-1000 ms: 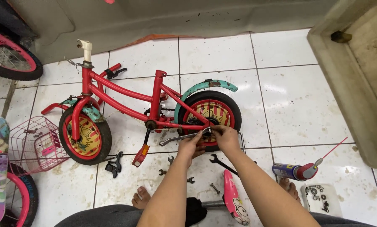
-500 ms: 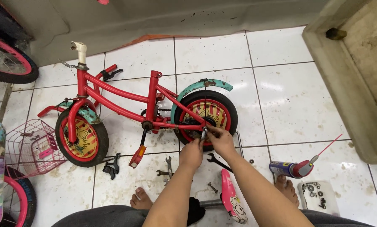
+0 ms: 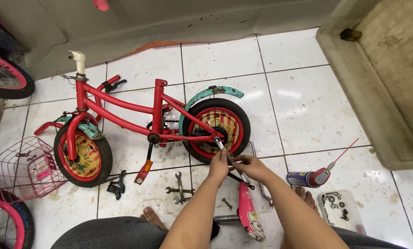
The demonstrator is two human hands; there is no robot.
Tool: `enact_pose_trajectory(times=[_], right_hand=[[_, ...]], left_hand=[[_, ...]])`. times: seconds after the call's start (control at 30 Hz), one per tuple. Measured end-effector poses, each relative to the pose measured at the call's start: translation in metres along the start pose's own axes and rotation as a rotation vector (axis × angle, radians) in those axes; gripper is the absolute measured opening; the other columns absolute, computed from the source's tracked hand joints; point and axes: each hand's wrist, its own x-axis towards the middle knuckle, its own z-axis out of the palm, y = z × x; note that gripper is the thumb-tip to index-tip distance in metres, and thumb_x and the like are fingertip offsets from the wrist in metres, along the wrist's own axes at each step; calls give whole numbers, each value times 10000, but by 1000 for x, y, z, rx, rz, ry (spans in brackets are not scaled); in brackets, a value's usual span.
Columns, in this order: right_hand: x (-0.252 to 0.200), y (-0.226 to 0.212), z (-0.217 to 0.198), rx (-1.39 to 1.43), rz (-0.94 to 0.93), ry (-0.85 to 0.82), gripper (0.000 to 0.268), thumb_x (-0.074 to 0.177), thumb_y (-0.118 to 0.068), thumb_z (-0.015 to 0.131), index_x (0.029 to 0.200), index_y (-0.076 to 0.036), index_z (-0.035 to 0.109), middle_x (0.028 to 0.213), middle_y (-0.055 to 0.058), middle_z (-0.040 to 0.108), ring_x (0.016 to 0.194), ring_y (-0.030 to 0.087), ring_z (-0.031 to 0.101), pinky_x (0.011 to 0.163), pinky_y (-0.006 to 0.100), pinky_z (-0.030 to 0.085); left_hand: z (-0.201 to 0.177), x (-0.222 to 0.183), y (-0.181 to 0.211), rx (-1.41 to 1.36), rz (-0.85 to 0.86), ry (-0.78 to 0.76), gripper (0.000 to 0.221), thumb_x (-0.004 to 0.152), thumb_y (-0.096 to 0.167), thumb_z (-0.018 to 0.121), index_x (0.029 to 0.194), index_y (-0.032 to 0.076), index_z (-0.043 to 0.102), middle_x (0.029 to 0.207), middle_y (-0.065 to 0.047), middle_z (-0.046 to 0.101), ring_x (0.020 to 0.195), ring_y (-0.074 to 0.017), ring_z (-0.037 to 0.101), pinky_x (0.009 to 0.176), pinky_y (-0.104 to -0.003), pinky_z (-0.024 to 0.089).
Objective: The person loosens the nuts on a bicycle wheel axle using a wrench.
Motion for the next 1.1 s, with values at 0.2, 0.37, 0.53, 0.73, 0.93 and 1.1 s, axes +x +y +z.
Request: enact_pose_trajectory(times=[0.2,0.37,0.53,0.73,0.93,1.1], right_hand=[[-40,-13,-31,64,197,33,747,904,-455,697,1404,83,563,948,190,740,772,198,653,659,284,531],[11,32,-47,519,104,366,658,950,-363,746,1324,148,565,916,245,699,733,227,690,628,318,577],[13,-20,-51,1075,-33,539,787,963,-275,779,1434,144,307,1111,249,539,1009,329,691,976,437,567],[8,-90,-46,1104,-221,527,685,1045,-280,666,1488,81,290,1327,319,530,1170,453,670,1033,529,550],[33,-156,-24,956,-221,409,661,1059,-320,619,1548,-11,299,1376,287,543,1153,363,691,974,480,598],[30,-211,29,538,-389,329,684,840,-246,866,1411,-31,557,1079,114,682,898,185,644,760,278,566]], left_hand=[[38,60,-47,-648,-99,64,441,1113,431,298,1165,59,529,1133,-181,708,999,-271,701,910,-426,611],[49,62,-32,-888,-103,-7,450,1121,428,242,1283,74,469,1291,-188,610,1151,-305,640,1022,-446,546],[70,100,-35,-1157,-107,-23,535,1116,472,221,1427,77,404,1458,-180,530,1288,-350,577,1128,-464,488],[33,80,-11,-951,-122,-126,617,1117,484,235,1546,41,251,1526,-192,454,1331,-354,546,1120,-450,498],[-56,26,16,-115,-213,-436,546,1046,362,565,1473,25,509,1378,-159,643,1212,-305,649,1025,-428,522],[-113,56,-50,-53,-268,-185,473,987,388,635,1389,142,602,1163,-43,770,1007,-207,747,911,-376,557]])
